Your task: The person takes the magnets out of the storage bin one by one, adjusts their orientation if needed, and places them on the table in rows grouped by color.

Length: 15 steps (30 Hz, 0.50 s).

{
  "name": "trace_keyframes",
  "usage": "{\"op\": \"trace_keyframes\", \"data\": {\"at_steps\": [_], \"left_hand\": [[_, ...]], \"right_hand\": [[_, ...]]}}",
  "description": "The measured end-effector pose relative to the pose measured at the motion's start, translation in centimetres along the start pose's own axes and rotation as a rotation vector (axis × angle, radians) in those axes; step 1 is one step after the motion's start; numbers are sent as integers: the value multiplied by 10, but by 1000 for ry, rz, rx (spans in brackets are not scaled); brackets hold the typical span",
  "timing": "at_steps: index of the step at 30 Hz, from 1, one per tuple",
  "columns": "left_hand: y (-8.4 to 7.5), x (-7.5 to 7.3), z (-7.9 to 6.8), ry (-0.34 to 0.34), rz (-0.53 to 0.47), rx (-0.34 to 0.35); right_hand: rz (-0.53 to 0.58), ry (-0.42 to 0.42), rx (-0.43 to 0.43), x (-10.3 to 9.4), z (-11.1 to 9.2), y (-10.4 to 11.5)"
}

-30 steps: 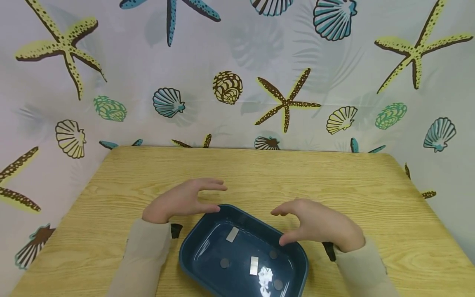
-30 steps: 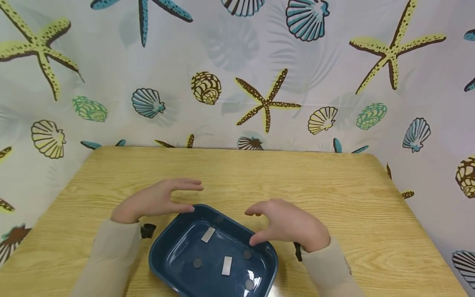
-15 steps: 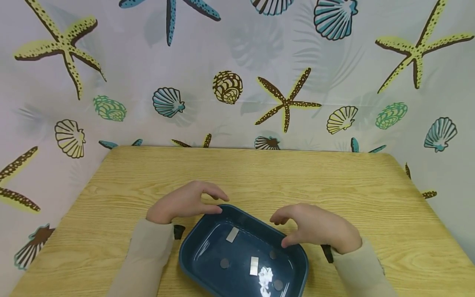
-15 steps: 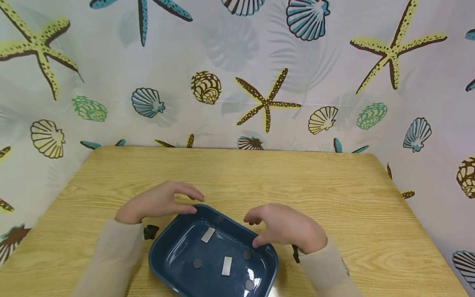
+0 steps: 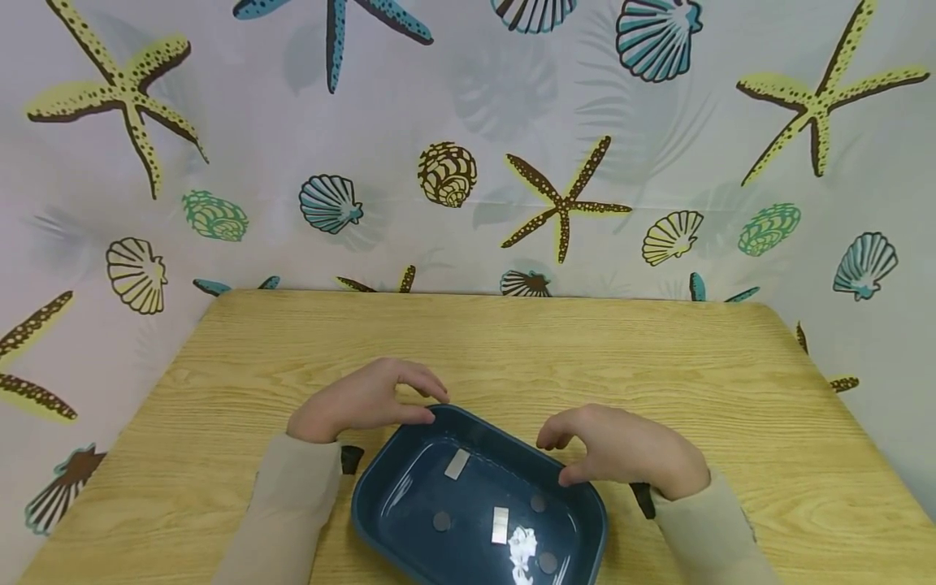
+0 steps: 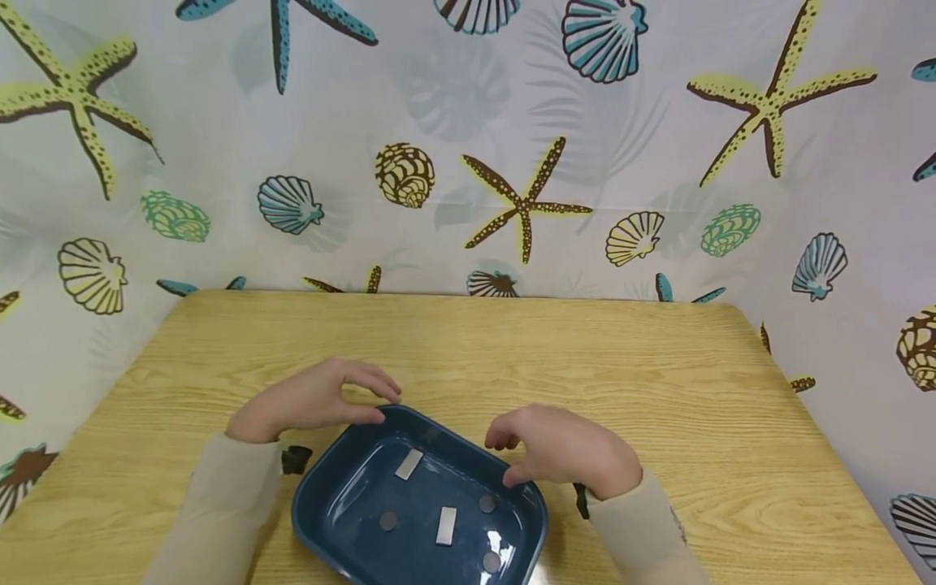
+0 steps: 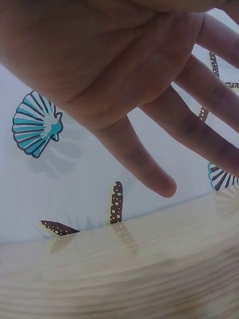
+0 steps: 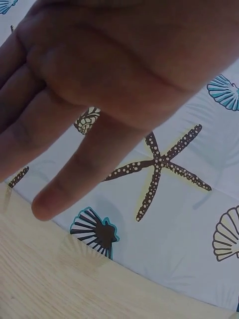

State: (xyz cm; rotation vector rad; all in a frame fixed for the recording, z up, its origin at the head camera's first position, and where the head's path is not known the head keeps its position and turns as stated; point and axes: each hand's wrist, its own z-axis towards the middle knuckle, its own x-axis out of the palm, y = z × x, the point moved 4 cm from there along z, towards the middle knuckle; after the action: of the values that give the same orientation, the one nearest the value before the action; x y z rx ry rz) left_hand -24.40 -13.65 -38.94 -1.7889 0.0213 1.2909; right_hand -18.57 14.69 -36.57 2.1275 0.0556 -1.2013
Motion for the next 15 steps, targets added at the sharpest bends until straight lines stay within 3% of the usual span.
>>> {"op": "trace_keyframes", "data": {"at_steps": [5, 15], "left_hand": [[1, -1, -1, -10, 16, 7], [4, -5, -3, -25, -34, -54]], "right_hand": [[-11, -16, -2, -2, 0, -3], [-97, -84, -36, -8, 3, -13]]}}
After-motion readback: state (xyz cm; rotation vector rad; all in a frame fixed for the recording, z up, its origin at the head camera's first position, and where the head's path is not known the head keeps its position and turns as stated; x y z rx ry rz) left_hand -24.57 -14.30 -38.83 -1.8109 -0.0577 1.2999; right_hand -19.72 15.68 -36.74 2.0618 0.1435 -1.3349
